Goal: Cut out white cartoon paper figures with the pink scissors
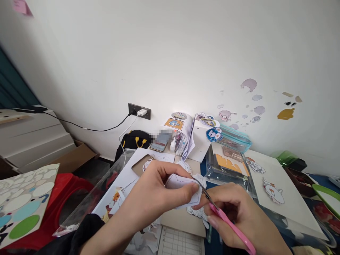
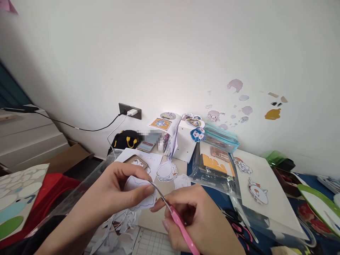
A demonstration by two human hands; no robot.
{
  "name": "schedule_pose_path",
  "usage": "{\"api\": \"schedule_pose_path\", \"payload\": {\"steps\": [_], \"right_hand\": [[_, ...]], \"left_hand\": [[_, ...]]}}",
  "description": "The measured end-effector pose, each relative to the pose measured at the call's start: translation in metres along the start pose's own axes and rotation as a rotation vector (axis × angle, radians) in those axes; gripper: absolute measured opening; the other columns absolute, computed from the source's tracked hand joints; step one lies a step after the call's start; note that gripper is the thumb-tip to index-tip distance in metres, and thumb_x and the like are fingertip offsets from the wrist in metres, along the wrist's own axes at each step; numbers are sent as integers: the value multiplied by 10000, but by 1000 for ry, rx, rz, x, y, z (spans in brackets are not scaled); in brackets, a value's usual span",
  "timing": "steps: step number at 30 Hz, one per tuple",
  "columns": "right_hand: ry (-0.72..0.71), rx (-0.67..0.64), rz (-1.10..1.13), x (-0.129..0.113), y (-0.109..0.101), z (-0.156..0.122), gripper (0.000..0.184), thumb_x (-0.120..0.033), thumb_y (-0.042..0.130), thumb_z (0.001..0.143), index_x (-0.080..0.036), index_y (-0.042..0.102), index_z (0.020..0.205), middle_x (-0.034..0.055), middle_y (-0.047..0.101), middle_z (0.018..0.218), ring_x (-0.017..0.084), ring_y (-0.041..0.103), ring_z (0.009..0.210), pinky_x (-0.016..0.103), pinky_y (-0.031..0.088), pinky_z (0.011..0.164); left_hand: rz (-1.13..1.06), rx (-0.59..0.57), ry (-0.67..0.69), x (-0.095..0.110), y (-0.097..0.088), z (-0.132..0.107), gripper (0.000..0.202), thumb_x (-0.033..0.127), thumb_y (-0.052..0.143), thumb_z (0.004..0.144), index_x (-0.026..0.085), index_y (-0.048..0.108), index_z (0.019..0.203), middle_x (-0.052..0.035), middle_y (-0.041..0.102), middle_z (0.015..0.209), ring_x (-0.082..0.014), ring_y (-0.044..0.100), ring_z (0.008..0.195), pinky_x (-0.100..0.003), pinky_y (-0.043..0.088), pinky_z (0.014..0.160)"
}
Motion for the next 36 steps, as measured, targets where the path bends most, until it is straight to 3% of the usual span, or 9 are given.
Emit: {"api": "schedule_pose_path", "payload": {"steps": [11,14,17,20,25,36], "right_hand": [[20,-11,-40,4,2,0,274,-87,534,653,-178,742,807,-39,446,516,110,350,502,232,311,466],[17,-43,-30,5,4,1,287,-63,532,633,-171,740,799,-46,410,515,104,338,494,221,292,443],[7,-32,-30,4,2,2,309,-41,532,617,-174,734,810,-58,391,497,96,323,475,212,273,424],[10,7,-32,4,-1,1,324,-33,529,616,-185,727,822,-69,370,489,88,300,458,211,257,417],[20,38,-54,5,-3,0,299,-45,532,624,-176,727,809,-63,387,495,91,314,465,210,269,422],[44,-10,-90,8,-2,-1,290,-50,538,639,-173,731,818,-48,409,509,98,340,470,200,304,416]], "left_hand": [[2,-31,-18,-5,1,1,148,277,674,703,144,636,652,57,438,517,-53,296,457,-161,246,417],[33,36,-29,-3,-5,1,161,284,702,666,139,644,703,41,501,565,-60,339,480,-164,281,437],[35,2,-17,1,-1,2,154,266,700,666,123,643,683,22,526,591,-80,400,529,-171,313,471],[5,-55,-5,3,5,2,158,267,687,696,121,638,658,18,519,588,-90,416,552,-177,318,486],[8,-20,53,4,1,2,245,352,688,715,128,624,642,18,485,597,-103,395,578,-197,305,502],[17,-22,-25,3,2,0,236,326,676,711,128,578,630,30,426,579,-102,347,565,-215,264,499]]}}
Point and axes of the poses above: each hand's wrist, its own z-axis towards the middle knuckle, its own y-axis out of the palm, x = y × z, the point moved 9 cm from there along z, towards the middle knuckle
